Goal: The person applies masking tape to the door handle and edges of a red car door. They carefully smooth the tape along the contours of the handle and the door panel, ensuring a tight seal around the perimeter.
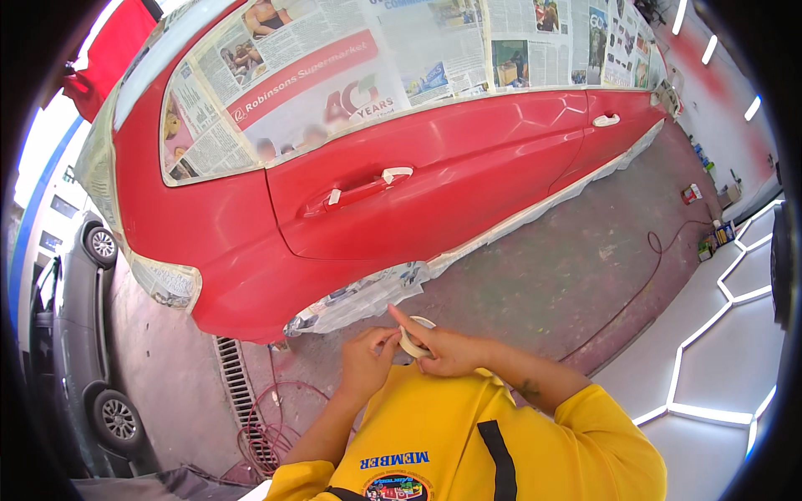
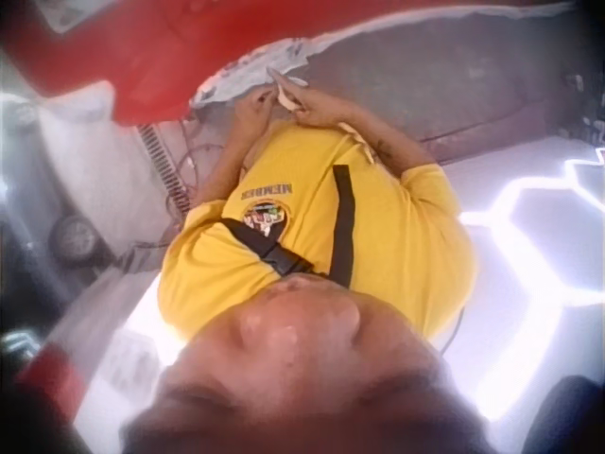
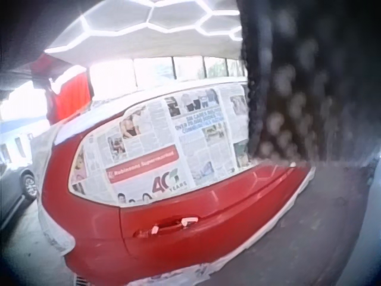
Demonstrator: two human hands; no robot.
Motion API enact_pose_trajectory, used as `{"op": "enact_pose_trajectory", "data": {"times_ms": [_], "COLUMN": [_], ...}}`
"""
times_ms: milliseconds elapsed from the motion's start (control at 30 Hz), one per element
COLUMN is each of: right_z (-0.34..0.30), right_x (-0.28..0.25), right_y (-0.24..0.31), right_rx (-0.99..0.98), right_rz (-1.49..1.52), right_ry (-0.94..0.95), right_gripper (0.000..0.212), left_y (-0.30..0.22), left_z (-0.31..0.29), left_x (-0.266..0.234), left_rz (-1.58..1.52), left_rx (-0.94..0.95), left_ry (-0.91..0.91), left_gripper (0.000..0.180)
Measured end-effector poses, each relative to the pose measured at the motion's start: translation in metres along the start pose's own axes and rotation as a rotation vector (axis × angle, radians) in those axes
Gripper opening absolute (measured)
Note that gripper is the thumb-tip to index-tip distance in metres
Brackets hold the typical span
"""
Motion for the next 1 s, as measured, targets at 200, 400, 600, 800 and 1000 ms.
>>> {"op": "enact_pose_trajectory", "data": {"times_ms": [200, 400, 600, 800, 1000], "right_z": [-0.034, -0.059, -0.067, 0.002, 0.057], "right_x": [0.053, -0.003, -0.074, -0.089, -0.096], "right_y": [-0.028, 0.03, 0.078, 0.058, 0.049], "right_rx": [-0.029, -0.328, -0.042, 0.002, 0.136], "right_rz": [0.241, -0.438, -0.194, -0.42, -0.618], "right_ry": [-0.05, -0.579, -0.481, -0.516, -0.6], "right_gripper": [0.108, 0.086, 0.065, 0.054, 0.045], "left_y": [0.01, 0.0, -0.022, 0.026, 0.086], "left_z": [-0.054, -0.043, -0.011, -0.001, 0.021], "left_x": [0.017, -0.005, -0.081, -0.137, -0.207], "left_rz": [0.058, -0.059, -0.512, -0.486, -0.566], "left_rx": [-0.101, -0.195, -0.221, -0.272, -0.285], "left_ry": [-0.012, 0.17, -0.015, -0.059, -0.122], "left_gripper": [0.013, 0.008, 0.008, 0.011, 0.012]}}
Point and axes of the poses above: each hand's wrist, its own z-axis towards the middle knuckle, its own x-axis out of the palm, y = z × x, the point moved 10 cm from there along z, towards the middle knuckle, and after that the axes turned 7 degrees about -z, right-handed, at the moved point
